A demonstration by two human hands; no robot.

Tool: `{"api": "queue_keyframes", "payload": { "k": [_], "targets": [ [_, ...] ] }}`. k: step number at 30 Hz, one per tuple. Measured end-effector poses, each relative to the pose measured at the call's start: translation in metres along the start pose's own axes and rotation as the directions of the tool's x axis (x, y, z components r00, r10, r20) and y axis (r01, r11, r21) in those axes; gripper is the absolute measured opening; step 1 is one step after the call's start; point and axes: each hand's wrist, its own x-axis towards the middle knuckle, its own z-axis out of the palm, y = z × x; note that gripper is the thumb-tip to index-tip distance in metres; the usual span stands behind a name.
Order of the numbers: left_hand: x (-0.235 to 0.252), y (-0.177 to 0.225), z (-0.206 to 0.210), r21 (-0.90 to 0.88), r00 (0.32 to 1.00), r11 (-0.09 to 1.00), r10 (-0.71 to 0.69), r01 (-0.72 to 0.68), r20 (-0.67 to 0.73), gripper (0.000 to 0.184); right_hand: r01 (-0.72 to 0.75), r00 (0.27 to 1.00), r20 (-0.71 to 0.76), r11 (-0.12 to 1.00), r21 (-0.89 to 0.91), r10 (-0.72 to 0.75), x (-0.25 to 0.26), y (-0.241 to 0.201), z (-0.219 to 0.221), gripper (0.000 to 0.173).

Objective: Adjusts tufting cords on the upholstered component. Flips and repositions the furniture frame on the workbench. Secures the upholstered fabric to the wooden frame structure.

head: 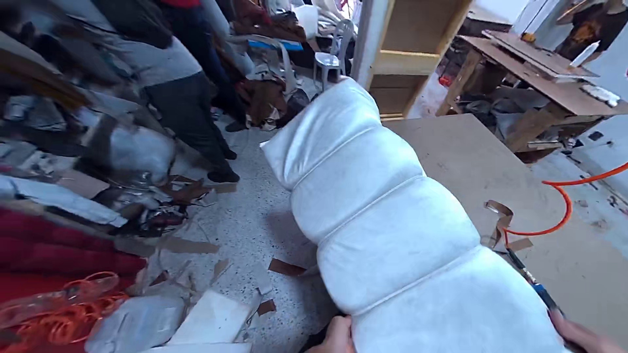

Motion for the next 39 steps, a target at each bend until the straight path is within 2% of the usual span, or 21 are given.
{"api": "queue_keyframes", "payload": {
  "k": [2,5,7,10,12,14,17,19,20,21,22,25,27,29,30,32,33,35,37,39],
  "targets": [
    [-0.001,0.003,-0.009,0.080,0.999,0.997,-0.004,0.001,0.037,0.052,-0.110,0.990,-0.091,0.993,-0.053,0.105,0.036,0.024,0.015,0.072],
    [0.017,0.009,-0.016,0.127,0.990,0.992,0.004,-0.022,0.140,0.053,-0.218,0.951,-0.234,0.975,-0.034,0.204,0.066,0.021,0.044,0.077],
    [0.028,0.013,-0.014,0.120,0.985,0.992,0.017,-0.038,0.171,0.050,-0.225,0.898,-0.408,0.968,-0.110,0.163,0.086,0.038,0.048,0.080],
    [0.024,0.020,-0.003,0.085,0.979,0.995,0.039,-0.057,0.198,0.043,-0.140,0.812,-0.584,0.970,-0.197,-0.001,0.084,0.056,0.053,0.063],
    [0.018,0.024,0.007,0.044,0.974,0.996,0.066,-0.078,0.218,0.039,-0.082,0.751,-0.658,0.982,-0.167,-0.050,0.068,0.048,0.082,0.053],
    [0.019,0.023,0.019,0.022,0.959,0.997,0.067,-0.076,0.275,0.041,-0.007,0.735,-0.671,0.988,-0.156,-0.101,0.050,0.033,0.126,0.045],
    [0.036,0.022,0.038,0.025,0.938,0.996,0.076,-0.090,0.337,0.045,0.073,0.689,-0.687,0.965,-0.251,-0.231,0.038,0.015,0.191,0.052],
    [0.053,0.025,0.049,0.080,0.925,0.989,0.089,-0.127,0.371,0.046,0.145,0.576,-0.760,0.953,-0.267,-0.301,0.030,-0.002,0.237,0.043],
    [0.062,0.027,0.051,0.136,0.914,0.978,0.094,-0.160,0.395,0.046,0.174,0.528,-0.798,0.957,-0.232,-0.290,0.024,-0.013,0.262,0.035],
    [0.070,0.030,0.052,0.195,0.902,0.959,0.107,-0.205,0.419,0.045,0.191,0.530,-0.812,0.967,-0.167,-0.245,0.018,-0.023,0.288,0.029],
    [0.077,0.036,0.054,0.240,0.897,0.937,0.135,-0.254,0.420,0.043,0.216,0.566,-0.800,0.972,-0.090,-0.199,0.014,-0.031,0.313,0.026],
    [0.092,0.069,0.074,0.285,0.897,0.886,0.254,-0.366,0.361,0.038,0.303,0.755,-0.654,0.908,0.289,-0.044,0.021,-0.042,0.372,0.027],
    [0.098,0.090,0.088,0.294,0.889,0.871,0.279,-0.393,0.363,0.046,0.285,0.816,-0.572,0.803,0.524,0.084,0.031,-0.046,0.391,0.029],
    [0.103,0.106,0.097,0.291,0.903,0.895,0.221,-0.338,0.369,0.050,0.304,0.827,-0.529,0.641,0.705,0.190,0.048,-0.058,0.389,0.031],
    [0.104,0.110,0.100,0.291,0.914,0.909,0.183,-0.298,0.363,0.048,0.335,0.830,-0.505,0.513,0.791,0.237,0.059,-0.065,0.383,0.034],
    [0.105,0.112,0.101,0.298,0.928,0.929,0.106,-0.221,0.356,0.041,0.402,0.850,-0.431,0.158,0.902,0.303,0.089,-0.075,0.369,0.040],
    [0.106,0.112,0.100,0.317,0.933,0.929,0.071,-0.190,0.352,0.038,0.429,0.861,-0.404,-0.013,0.903,0.309,0.104,-0.079,0.363,0.041],
    [0.112,0.113,0.099,0.383,0.942,0.908,0.032,-0.167,0.334,0.035,0.475,0.857,-0.377,-0.252,0.843,0.352,0.129,-0.091,0.353,0.033],
    [0.119,0.119,0.093,0.397,0.942,0.903,0.025,-0.165,0.336,0.036,0.503,0.840,-0.326,-0.397,0.768,0.434,0.147,-0.107,0.349,0.026],
    [0.126,0.127,0.086,0.338,0.926,0.930,0.011,-0.148,0.376,0.038,0.530,0.822,-0.300,-0.457,0.714,0.484,0.159,-0.120,0.354,0.027]
  ]
}}
